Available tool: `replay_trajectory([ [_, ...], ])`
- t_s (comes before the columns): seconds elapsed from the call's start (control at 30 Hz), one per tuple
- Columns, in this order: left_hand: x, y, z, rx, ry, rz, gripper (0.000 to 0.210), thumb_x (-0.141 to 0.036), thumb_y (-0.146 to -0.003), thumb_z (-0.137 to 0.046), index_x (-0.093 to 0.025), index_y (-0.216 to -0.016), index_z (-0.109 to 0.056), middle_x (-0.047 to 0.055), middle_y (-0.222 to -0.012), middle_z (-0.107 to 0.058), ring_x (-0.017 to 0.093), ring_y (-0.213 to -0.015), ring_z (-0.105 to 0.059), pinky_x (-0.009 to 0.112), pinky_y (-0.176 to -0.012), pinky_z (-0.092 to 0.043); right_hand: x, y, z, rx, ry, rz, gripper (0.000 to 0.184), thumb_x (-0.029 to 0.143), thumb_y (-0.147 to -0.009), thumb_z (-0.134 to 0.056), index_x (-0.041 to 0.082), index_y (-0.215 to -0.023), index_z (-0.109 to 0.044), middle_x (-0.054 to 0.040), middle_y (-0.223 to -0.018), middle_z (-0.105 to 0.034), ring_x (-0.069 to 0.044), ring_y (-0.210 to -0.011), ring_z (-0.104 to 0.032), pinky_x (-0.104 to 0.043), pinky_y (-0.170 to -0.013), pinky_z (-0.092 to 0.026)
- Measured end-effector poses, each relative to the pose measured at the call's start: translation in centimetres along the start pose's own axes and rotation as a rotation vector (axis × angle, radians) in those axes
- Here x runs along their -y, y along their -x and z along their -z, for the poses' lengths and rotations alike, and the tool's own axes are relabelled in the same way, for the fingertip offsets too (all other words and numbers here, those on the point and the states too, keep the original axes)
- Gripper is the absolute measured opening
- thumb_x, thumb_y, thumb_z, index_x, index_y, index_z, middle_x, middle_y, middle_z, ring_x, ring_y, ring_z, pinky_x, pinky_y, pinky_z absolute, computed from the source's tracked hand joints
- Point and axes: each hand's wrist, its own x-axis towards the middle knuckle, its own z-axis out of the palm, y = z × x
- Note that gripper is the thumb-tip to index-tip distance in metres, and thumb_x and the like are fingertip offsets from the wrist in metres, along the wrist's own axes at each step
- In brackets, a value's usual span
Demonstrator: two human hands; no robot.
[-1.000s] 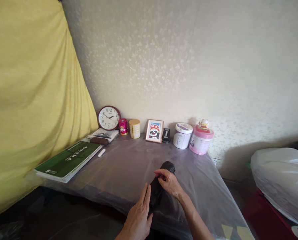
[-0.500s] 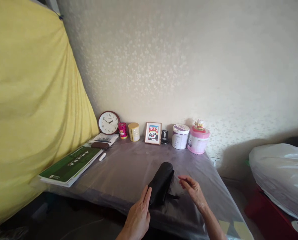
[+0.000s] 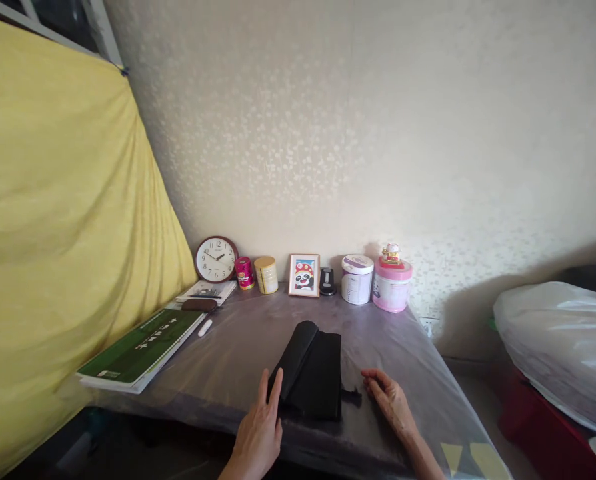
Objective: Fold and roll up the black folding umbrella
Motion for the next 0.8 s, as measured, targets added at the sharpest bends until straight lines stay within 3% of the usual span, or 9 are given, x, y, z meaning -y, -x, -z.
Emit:
replay_trajectory([
  [0.13, -0.1, -1.0, 0.2, 0.044, -0.145, 0.004, 0.094, 0.006, -0.066, -0.038, -0.036, -0.138, 0.006, 0.01, -0.151, -0.007, 0.014, -0.09, -0.061, 0.02, -0.063, -0.043, 0.4, 0.1, 0.0, -0.025, 0.031, 0.045, 0.033, 0.046, -0.07, -0.052, 0.022, -0.082, -0.07, -0.0039, -0.07, -0.069, -0.022, -0.067, -0.063, -0.03, -0.062, -0.048],
  [0.27, 0.2, -1.9, 1.7, 0.081, 0.129, -0.003, 0.089, 0.002, -0.064, -0.041, -0.032, -0.14, -0.009, 0.009, -0.14, -0.035, 0.012, -0.086, -0.061, 0.019, -0.067, -0.043, 0.6, 0.2, 0.1, -0.031, 0.066, 0.066, 0.031, 0.045, -0.07, -0.051, 0.023, -0.08, -0.07, -0.0029, -0.069, -0.069, -0.022, -0.066, -0.063, -0.03, -0.063, -0.049],
  [0.37, 0.4, -1.9, 3.1, 0.155, 0.467, 0.045, 0.076, -0.011, -0.07, -0.041, -0.024, -0.139, -0.013, 0.004, -0.096, -0.063, 0.011, -0.066, -0.06, 0.02, -0.058, -0.045, 0.4, 0.2, 0.1, -0.016, 0.07, 0.072, 0.032, 0.046, -0.071, -0.049, 0.023, -0.08, -0.07, -0.0028, -0.068, -0.068, -0.021, -0.064, -0.062, -0.03, -0.061, -0.049],
  [0.43, 0.3, -1.7, 3.7, 0.232, 0.644, 0.091, 0.065, -0.022, -0.075, -0.038, -0.02, -0.137, -0.017, -0.004, -0.063, -0.057, 0.012, -0.052, -0.055, 0.022, -0.05, -0.044, 0.3, 0.3, 0.1, -0.013, 0.072, 0.083, 0.034, 0.047, -0.071, -0.049, 0.023, -0.081, -0.07, -0.003, -0.069, -0.069, -0.021, -0.065, -0.062, -0.029, -0.061, -0.049],
  [0.5, 0.1, -1.6, 3.8, 0.265, 0.741, 0.101, 0.054, -0.032, -0.078, -0.037, -0.017, -0.129, -0.03, -0.007, -0.053, -0.051, 0.013, -0.047, -0.053, 0.024, -0.047, -0.044, 0.2, 0.3, 0.2, -0.013, 0.077, 0.096, 0.035, 0.047, -0.071, -0.048, 0.022, -0.082, -0.07, -0.0033, -0.072, -0.069, -0.022, -0.068, -0.063, -0.029, -0.063, -0.049],
  [0.57, -0.3, -1.5, 3.7, 0.217, 0.706, 0.069, 0.049, -0.035, -0.076, -0.042, -0.016, -0.121, -0.04, -0.003, -0.061, -0.057, 0.015, -0.054, -0.057, 0.027, -0.053, -0.047, 0.3, 0.3, 0.3, -0.009, 0.092, 0.102, 0.036, 0.046, -0.072, -0.046, 0.021, -0.083, -0.069, -0.0034, -0.074, -0.07, -0.022, -0.07, -0.063, -0.029, -0.064, -0.049],
  [0.63, -0.8, -1.4, 3.6, 0.133, 0.663, 0.034, 0.051, -0.032, -0.072, -0.049, -0.018, -0.121, -0.042, 0.005, -0.086, -0.064, 0.019, -0.077, -0.062, 0.029, -0.069, -0.049, 0.4, 0.3, 0.4, -0.009, 0.122, 0.101, 0.037, 0.046, -0.072, -0.045, 0.021, -0.083, -0.069, -0.0035, -0.074, -0.07, -0.022, -0.072, -0.063, -0.029, -0.066, -0.049],
  [0.73, -1.5, -1.3, 3.8, -0.017, 0.597, -0.035, 0.063, -0.023, -0.065, -0.053, -0.022, -0.127, -0.039, 0.009, -0.13, -0.046, 0.023, -0.11, -0.052, 0.031, -0.092, -0.04, 0.7, 0.3, 0.5, 0.0, 0.154, 0.105, 0.038, 0.046, -0.073, -0.043, 0.021, -0.084, -0.069, -0.0039, -0.078, -0.07, -0.022, -0.074, -0.064, -0.029, -0.069, -0.049],
  [0.8, -1.6, -1.1, 4.1, -0.023, 0.613, -0.047, 0.067, -0.022, -0.067, -0.05, -0.023, -0.132, -0.032, 0.008, -0.125, -0.051, 0.021, -0.102, -0.056, 0.032, -0.088, -0.043, 0.7, 0.5, 0.6, 0.02, 0.148, 0.109, 0.04, 0.046, -0.074, -0.041, 0.02, -0.085, -0.069, -0.0043, -0.08, -0.071, -0.023, -0.076, -0.064, -0.029, -0.069, -0.05],
])
